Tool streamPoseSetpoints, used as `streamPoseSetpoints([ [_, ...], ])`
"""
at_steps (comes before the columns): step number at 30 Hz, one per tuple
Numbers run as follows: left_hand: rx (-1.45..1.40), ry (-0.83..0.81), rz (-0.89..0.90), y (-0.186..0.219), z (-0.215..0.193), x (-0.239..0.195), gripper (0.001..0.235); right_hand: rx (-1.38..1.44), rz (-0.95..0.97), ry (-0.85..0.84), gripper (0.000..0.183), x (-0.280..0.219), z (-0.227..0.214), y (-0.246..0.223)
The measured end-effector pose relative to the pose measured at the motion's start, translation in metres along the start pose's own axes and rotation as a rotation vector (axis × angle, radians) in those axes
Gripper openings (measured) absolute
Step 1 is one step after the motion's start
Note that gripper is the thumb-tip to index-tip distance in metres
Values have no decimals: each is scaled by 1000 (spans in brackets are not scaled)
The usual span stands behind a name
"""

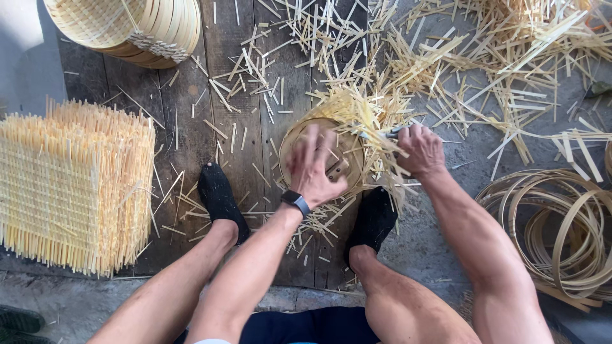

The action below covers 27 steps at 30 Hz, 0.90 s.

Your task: The person weaves bamboo strips into a circular mat using a wooden template and shears. They repeatedly trim excess strips, remove the template, and stack the finished mats.

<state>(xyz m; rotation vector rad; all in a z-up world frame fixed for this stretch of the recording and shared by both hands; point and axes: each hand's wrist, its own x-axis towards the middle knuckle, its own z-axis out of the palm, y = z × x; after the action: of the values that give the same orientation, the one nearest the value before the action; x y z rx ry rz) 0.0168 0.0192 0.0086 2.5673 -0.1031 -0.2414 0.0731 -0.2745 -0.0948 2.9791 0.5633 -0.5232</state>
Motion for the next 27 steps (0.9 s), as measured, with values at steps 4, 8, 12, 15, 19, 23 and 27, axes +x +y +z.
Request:
streamPoseSetpoints([
  [4,-103,160,-548,27,25,-4,123,36,-1,159,24,-10,-6,3],
  [8,-98,128,-510,40,29,-2,118,-94,-44,516,35,-1,-10,-17],
  [12,-39,93,-372,29,14,0,117,14,20,200,29,-1,-23,-10],
  [15,-42,52,-202,20,10,0,120,8,20,-19,41,-12,-31,5],
  [19,-42,6,-123,15,10,1,117,-94,-36,276,53,-5,-17,0],
  [23,-24,-89,-30,8,2,2,111,-224,-23,21,69,8,21,8],
  [27,-6,-234,106,-2,-9,5,103,-274,-76,-10,67,-2,39,37],
])
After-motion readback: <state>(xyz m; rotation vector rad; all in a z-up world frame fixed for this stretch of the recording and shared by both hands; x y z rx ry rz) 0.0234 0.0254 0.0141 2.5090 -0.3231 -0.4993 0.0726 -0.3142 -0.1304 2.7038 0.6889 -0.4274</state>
